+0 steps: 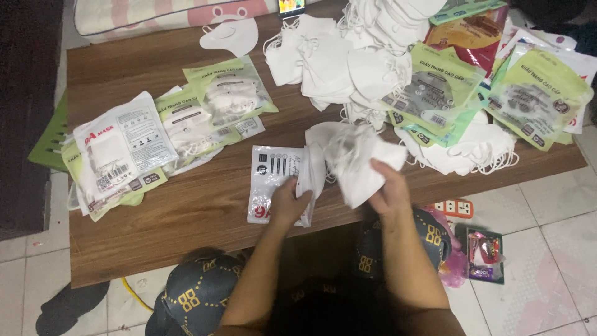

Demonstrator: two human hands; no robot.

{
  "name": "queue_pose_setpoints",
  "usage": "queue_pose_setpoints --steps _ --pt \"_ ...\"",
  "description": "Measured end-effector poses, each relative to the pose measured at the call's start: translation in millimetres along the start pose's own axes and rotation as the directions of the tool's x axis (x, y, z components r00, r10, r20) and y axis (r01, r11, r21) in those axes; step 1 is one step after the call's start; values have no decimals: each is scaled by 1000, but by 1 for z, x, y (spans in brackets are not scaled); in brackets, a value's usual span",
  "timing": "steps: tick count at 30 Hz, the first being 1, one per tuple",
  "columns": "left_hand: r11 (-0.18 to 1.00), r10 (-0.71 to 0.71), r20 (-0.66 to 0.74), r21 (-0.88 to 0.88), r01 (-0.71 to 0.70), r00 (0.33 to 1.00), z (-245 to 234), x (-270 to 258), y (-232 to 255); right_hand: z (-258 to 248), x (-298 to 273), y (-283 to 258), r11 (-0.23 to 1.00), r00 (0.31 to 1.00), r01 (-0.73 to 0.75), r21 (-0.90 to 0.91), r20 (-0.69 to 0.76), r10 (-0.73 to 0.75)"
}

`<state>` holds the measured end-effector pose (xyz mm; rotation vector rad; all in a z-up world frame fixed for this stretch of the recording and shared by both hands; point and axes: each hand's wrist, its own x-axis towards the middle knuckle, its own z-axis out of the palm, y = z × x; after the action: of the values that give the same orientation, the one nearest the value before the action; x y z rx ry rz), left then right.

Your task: The person is folding white face masks and stacking them neatly on a wooden table.

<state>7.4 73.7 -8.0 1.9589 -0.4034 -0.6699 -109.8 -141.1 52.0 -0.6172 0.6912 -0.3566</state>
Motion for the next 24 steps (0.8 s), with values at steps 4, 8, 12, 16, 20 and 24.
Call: queue_pose_setpoints --steps 4,8,12,16,20,24 --pt "999 16 -17 -31 -16 1000 12 9 -11 -15 28 73 985 984 -165 -53 53 168" --pt "995 15 -69 -95 -22 997 16 14 -27 5 23 96 933 940 -213 -290 199 277" --pt "988 10 -118 -155 -29 993 13 7 -56 14 23 95 892 972 -67 -446 174 160" --pt "980 8 -151 -197 -39 988 7 2 -68 4 24 96 757 982 34 -653 163 96" --pt "953 184 -271 -185 -238 945 2 -19 -36 14 26 100 527 970 213 -823 242 -13" --pt "978 200 -340 10 -209 919 -5 -32 -16 24 15 108 51 893 437 -898 427 -141"
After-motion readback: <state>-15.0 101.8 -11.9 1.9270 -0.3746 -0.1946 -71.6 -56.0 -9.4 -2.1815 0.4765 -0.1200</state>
